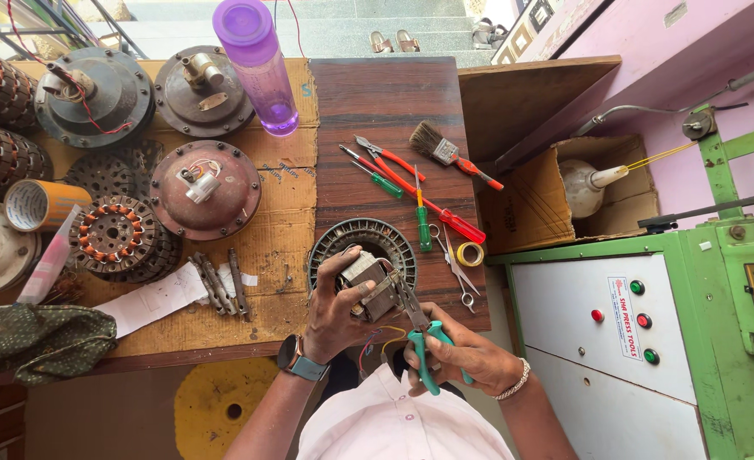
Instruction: The person uses pliers and a screwdriver to strip insulation and adjust wires on a small electrical motor component. The person repeatedly cuts and twists wires while holding the motor part over a workbench cluttered with tools and other motor parts.
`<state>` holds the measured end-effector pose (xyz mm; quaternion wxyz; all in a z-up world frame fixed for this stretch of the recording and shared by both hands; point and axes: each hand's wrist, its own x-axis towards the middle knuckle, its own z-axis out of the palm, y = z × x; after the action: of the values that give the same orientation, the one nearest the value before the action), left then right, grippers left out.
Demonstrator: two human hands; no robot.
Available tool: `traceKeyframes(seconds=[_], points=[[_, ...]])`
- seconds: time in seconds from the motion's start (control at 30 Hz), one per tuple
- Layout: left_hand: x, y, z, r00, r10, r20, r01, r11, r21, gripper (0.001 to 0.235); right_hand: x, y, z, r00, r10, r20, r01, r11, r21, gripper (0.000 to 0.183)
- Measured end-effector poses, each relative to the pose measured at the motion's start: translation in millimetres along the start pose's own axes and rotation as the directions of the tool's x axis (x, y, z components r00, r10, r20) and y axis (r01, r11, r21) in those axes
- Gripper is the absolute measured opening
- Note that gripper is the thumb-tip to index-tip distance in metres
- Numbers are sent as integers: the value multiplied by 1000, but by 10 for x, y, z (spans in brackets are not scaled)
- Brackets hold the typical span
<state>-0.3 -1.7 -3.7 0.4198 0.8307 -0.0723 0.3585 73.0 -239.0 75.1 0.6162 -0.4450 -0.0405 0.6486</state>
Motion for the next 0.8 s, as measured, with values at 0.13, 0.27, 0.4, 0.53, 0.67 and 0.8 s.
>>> traceKeyframes(seconds=[0.13,0.27,0.4,0.53,0.67,0.8], points=[[42,108,-8,1000,10,12,-9,999,-47,88,-13,92,-94,997,-32,66,27,996,80,60],[90,299,-8,998,-54,20,56,990,-129,89,-70,344,-194,984,-44,175,-2,966,258,45],[247,511,28,997,-75,-12,66,940,-333,85,-18,688,-161,880,-340,332,126,841,527,34],[400,718,178,983,-184,29,140,630,-764,77,-52,816,-177,682,-587,436,67,644,762,22],[468,777,201,932,-356,73,233,431,-872,79,-162,556,-64,712,-547,440,38,656,754,32],[412,799,140,875,-475,99,353,483,-802,77,-356,64,49,901,-333,277,154,844,514,47]])
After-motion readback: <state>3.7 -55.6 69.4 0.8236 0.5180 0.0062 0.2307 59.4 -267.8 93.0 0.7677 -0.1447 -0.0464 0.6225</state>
